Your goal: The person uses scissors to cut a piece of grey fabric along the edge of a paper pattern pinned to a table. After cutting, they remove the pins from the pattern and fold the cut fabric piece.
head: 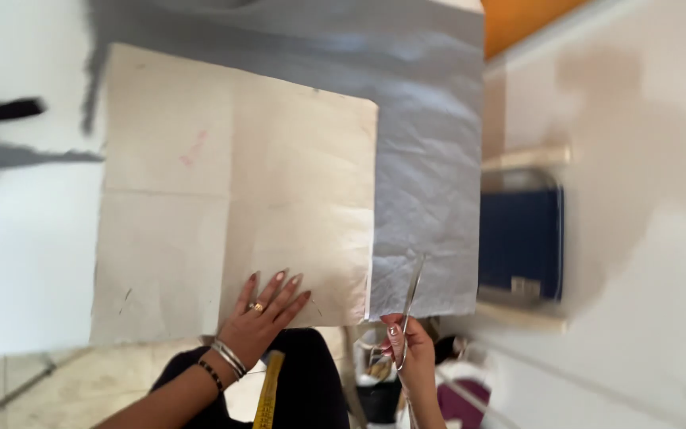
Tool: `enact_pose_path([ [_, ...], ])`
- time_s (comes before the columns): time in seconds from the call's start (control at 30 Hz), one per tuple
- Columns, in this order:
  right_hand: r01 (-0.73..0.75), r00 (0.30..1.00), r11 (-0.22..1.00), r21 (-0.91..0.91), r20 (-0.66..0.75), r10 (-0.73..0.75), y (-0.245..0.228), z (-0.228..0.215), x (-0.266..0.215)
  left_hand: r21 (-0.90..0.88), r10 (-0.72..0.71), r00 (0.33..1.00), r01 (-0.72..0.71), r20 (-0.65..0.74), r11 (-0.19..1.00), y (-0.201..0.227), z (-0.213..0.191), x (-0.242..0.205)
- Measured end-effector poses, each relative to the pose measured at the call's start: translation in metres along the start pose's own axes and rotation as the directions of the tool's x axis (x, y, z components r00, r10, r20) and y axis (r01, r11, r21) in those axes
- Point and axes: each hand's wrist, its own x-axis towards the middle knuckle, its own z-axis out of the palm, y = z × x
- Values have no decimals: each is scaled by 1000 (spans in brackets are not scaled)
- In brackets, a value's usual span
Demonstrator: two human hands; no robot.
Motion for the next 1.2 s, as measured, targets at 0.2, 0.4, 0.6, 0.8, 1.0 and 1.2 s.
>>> enact_pose_path([
  [0.2, 63, 982, 994, -86, 185, -46, -70, -32, 75, 6, -67, 988, 69, -136, 998, 8, -12, 2],
  [0.4, 76, 922, 909, -409, 376, 92, -149, -71, 213, 80, -110, 986, 120, -124, 990, 14, -35, 24],
  [0.6, 114, 799, 743, -659, 506, 326, -198, -53, 343, 155, -178, 978, 194, -112, 969, 30, -18, 25],
  [0.8, 295, 613, 666, -685, 670, 418, -224, -45, 420, 168, -334, 942, 336, -38, 927, 50, -40, 45],
  [1.0, 341, 549, 586, -735, 662, 511, -253, -29, 451, 132, -354, 934, 357, -46, 925, 51, -26, 59],
  [1.2, 406, 442, 546, -733, 680, 585, -277, -16, 472, -162, -466, 868, 441, -174, 883, -2, 29, 232],
])
